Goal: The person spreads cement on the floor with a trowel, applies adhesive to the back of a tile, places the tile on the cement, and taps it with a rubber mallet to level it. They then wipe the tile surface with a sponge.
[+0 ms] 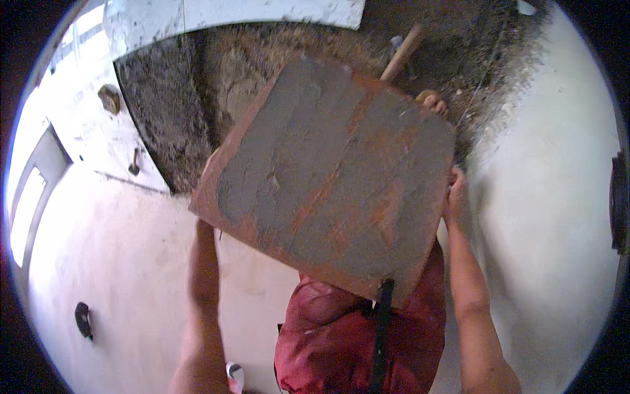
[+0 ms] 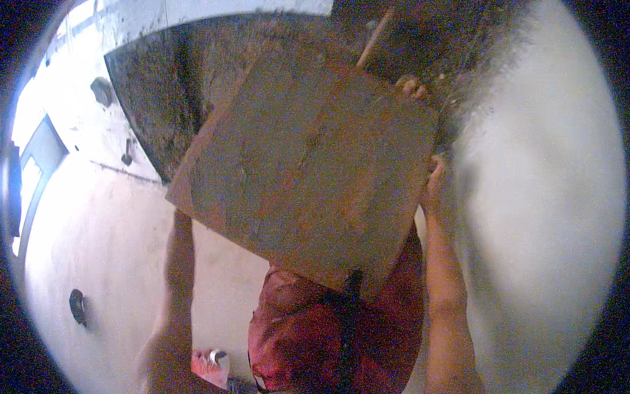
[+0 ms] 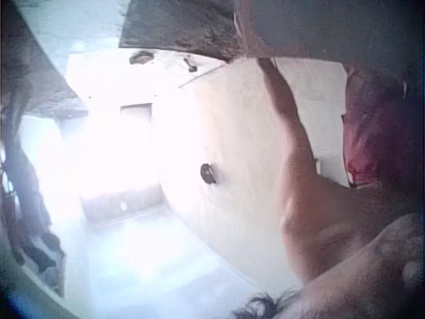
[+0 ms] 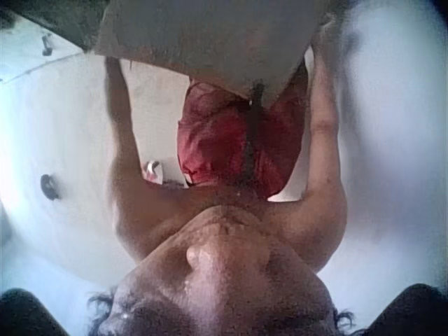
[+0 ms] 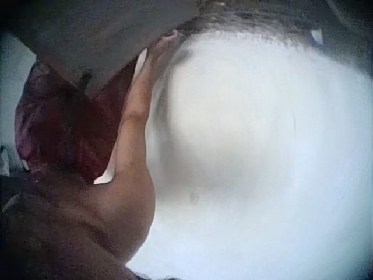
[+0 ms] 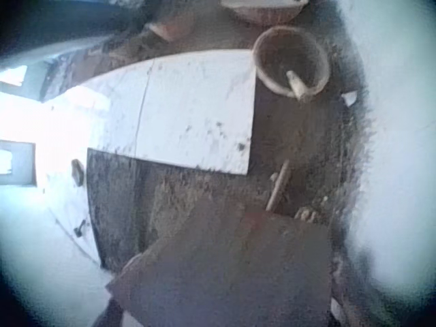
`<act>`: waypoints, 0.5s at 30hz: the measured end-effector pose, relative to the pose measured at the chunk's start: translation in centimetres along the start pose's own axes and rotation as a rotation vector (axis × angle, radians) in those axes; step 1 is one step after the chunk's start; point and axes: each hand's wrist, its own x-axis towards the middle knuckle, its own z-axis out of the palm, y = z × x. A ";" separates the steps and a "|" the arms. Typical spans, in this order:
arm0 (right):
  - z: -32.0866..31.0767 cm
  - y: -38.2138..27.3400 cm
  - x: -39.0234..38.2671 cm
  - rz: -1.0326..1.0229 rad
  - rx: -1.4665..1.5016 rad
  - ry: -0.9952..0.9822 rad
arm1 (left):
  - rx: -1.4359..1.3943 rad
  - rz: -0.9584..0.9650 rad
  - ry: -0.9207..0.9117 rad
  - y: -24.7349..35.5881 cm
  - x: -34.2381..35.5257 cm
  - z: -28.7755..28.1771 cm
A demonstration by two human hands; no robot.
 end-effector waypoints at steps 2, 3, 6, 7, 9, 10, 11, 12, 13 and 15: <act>0.5 0.1 0.0 0.008 -0.138 0.104 | -0.093 -0.040 0.079 -2.9 -1.4 3.6; 0.5 0.2 0.0 -0.013 -0.223 0.165 | -0.132 -0.050 0.112 -3.8 -1.9 5.7; 0.2 0.4 0.3 0.057 -0.133 0.128 | -0.225 -0.051 0.160 -4.1 -2.0 11.8; 0.0 0.4 0.4 0.026 -0.140 0.122 | -0.254 -0.045 0.161 -3.9 -1.4 14.0; -0.3 0.3 0.5 -0.024 -0.161 0.123 | -0.291 -0.037 0.165 -3.1 -0.4 17.0; -0.3 0.2 0.5 -0.015 -0.133 0.110 | -0.305 -0.037 0.166 -2.9 -0.1 18.2; -0.5 -0.1 0.5 0.010 -0.113 0.106 | -0.312 -0.041 0.172 -2.8 -0.4 18.7; -0.6 -0.3 0.4 0.061 -0.100 0.118 | -0.319 -0.049 0.179 -2.9 -0.8 19.2; -0.7 -0.7 0.3 0.027 -0.147 0.089 | -0.317 -0.055 0.187 -3.0 -1.9 18.9; -0.9 -1.3 0.0 0.027 -0.278 0.075 | -0.318 -0.085 0.220 -3.7 -5.1 17.5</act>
